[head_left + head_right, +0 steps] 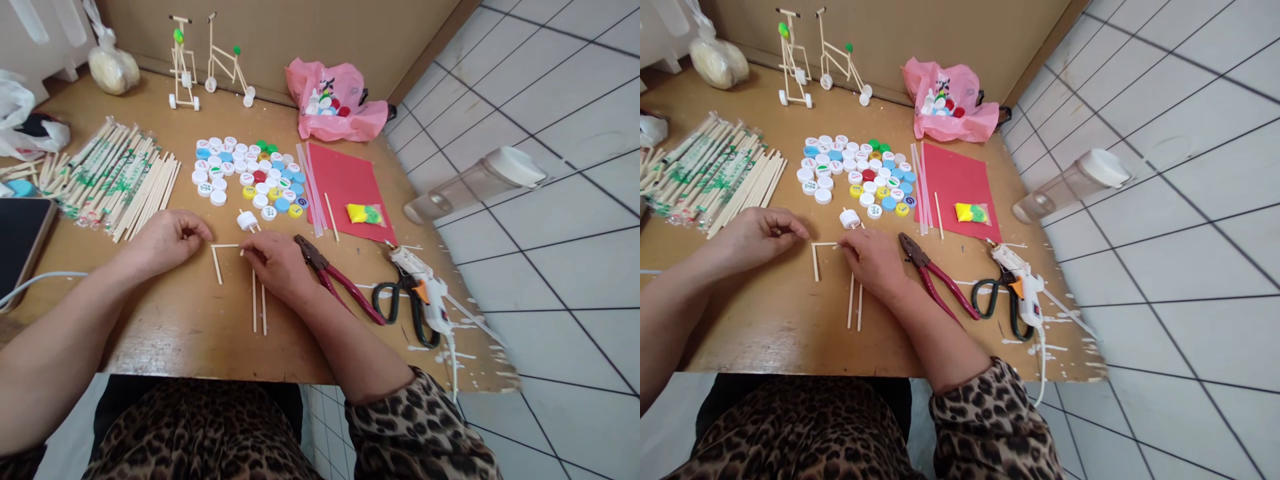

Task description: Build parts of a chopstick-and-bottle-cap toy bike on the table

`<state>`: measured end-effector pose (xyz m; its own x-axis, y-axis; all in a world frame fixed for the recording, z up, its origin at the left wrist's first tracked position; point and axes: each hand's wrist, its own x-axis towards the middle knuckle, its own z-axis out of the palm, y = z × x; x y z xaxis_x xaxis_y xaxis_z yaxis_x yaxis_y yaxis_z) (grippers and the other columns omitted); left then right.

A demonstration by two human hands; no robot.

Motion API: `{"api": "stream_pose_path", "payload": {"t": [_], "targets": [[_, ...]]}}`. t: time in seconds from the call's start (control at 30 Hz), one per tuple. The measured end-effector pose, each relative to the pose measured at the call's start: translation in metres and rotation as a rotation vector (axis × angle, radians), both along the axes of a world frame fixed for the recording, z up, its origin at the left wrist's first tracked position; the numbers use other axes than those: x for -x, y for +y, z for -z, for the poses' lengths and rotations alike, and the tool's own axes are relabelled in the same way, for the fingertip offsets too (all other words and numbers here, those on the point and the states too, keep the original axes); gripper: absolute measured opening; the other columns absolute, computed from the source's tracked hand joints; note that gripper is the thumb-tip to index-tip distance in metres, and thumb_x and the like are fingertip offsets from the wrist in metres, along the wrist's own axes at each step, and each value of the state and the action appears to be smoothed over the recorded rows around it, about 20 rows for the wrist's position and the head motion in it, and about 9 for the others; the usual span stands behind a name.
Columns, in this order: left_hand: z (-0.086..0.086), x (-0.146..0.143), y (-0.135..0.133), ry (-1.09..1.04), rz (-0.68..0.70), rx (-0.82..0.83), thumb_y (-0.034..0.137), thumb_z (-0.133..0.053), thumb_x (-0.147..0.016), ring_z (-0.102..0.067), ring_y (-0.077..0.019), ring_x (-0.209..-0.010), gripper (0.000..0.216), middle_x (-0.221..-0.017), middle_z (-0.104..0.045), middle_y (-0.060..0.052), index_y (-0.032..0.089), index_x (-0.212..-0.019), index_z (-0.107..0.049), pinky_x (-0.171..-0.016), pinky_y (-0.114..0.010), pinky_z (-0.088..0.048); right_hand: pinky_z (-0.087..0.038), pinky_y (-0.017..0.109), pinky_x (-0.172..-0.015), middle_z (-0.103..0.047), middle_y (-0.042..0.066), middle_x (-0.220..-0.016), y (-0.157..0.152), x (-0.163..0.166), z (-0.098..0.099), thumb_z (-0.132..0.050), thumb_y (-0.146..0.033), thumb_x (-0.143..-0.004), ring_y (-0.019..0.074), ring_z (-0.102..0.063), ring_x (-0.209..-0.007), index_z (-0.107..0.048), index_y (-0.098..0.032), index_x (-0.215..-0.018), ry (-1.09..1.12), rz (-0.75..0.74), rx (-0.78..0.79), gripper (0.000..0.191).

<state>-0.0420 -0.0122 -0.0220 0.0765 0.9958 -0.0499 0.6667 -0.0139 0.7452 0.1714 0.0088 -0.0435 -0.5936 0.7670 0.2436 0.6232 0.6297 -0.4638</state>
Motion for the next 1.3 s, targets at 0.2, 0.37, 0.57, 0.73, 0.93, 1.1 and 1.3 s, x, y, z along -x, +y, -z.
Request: {"api": "stream_pose_path", "payload": {"t": [0.2,0.37,0.57,0.73,0.93,1.1,1.3], "targets": [[-0.006,-0.006,-0.005,-0.019,0.024,-0.017,0.035,-0.055,-0.069,-0.061,-0.0169,-0.066,0.022,-0.082,-0.072,-0.006,0.019,-0.072,-0.070,-0.062,-0.028,-0.049,-0.044,0.038,-0.084,-0.069,0.012,-0.108,-0.007,-0.006,-0.006,-0.043,-0.006,-0.084,0.0250,-0.059,-0.098,-0.065,-0.017,-0.102,-0.128,-0.062,-0.077,0.030],[-0.006,-0.008,-0.009,0.096,0.078,-0.033,0.051,-0.064,-0.067,-0.059,-0.0192,-0.069,0.038,-0.081,-0.066,-0.006,0.019,-0.087,-0.070,-0.062,-0.031,-0.047,-0.043,0.038,-0.094,-0.064,0.012,-0.119,-0.011,-0.009,-0.010,-0.044,0.000,-0.075,0.0245,-0.056,-0.111,-0.062,-0.016,-0.108,-0.036,-0.037,-0.061,0.041],[-0.010,-0.021,-0.016,0.343,0.093,0.017,0.050,-0.073,-0.061,-0.062,-0.0262,-0.086,0.059,-0.100,-0.066,-0.009,0.018,-0.109,-0.063,-0.075,-0.036,-0.049,-0.046,0.040,-0.088,-0.065,0.011,-0.107,-0.018,-0.003,-0.013,-0.061,-0.026,-0.082,0.0256,-0.058,-0.101,-0.061,-0.018,-0.106,0.006,0.086,0.014,0.026],[-0.008,-0.030,-0.021,0.462,0.114,0.036,0.046,-0.070,-0.065,-0.062,-0.0297,-0.098,0.061,-0.115,-0.063,-0.014,0.016,-0.117,-0.058,-0.082,-0.037,-0.049,-0.042,0.047,-0.093,-0.061,0.016,-0.115,-0.021,0.000,-0.011,-0.071,-0.040,-0.076,0.0305,-0.054,-0.108,-0.059,-0.014,-0.116,-0.142,0.072,-0.006,0.050],[-0.009,-0.029,-0.022,0.508,0.134,0.043,0.042,-0.069,-0.067,-0.062,-0.0306,-0.100,0.056,-0.113,-0.063,-0.012,0.018,-0.116,-0.058,-0.081,-0.038,-0.050,-0.040,0.048,-0.093,-0.059,0.015,-0.118,-0.017,-0.004,-0.010,-0.072,-0.044,-0.073,0.0310,-0.053,-0.108,-0.060,-0.018,-0.117,-0.235,0.050,0.027,0.053],[-0.010,-0.028,-0.022,0.507,0.174,0.075,0.039,-0.068,-0.068,-0.061,-0.0310,-0.103,0.058,-0.120,-0.061,-0.014,0.016,-0.120,-0.057,-0.087,-0.040,-0.048,-0.040,0.047,-0.095,-0.059,0.016,-0.118,-0.016,-0.005,-0.015,-0.073,-0.044,-0.072,0.0310,-0.052,-0.109,-0.061,-0.015,-0.116,-0.264,0.048,0.057,0.055],[-0.005,-0.023,-0.021,0.457,0.169,0.019,0.037,-0.067,-0.067,-0.063,-0.0279,-0.096,0.052,-0.115,-0.063,-0.010,0.019,-0.115,-0.060,-0.087,-0.038,-0.049,-0.041,0.047,-0.092,-0.058,0.014,-0.114,-0.015,-0.007,-0.014,-0.075,-0.043,-0.071,0.0303,-0.052,-0.106,-0.063,-0.017,-0.111,-0.241,0.047,0.061,0.049]]}}
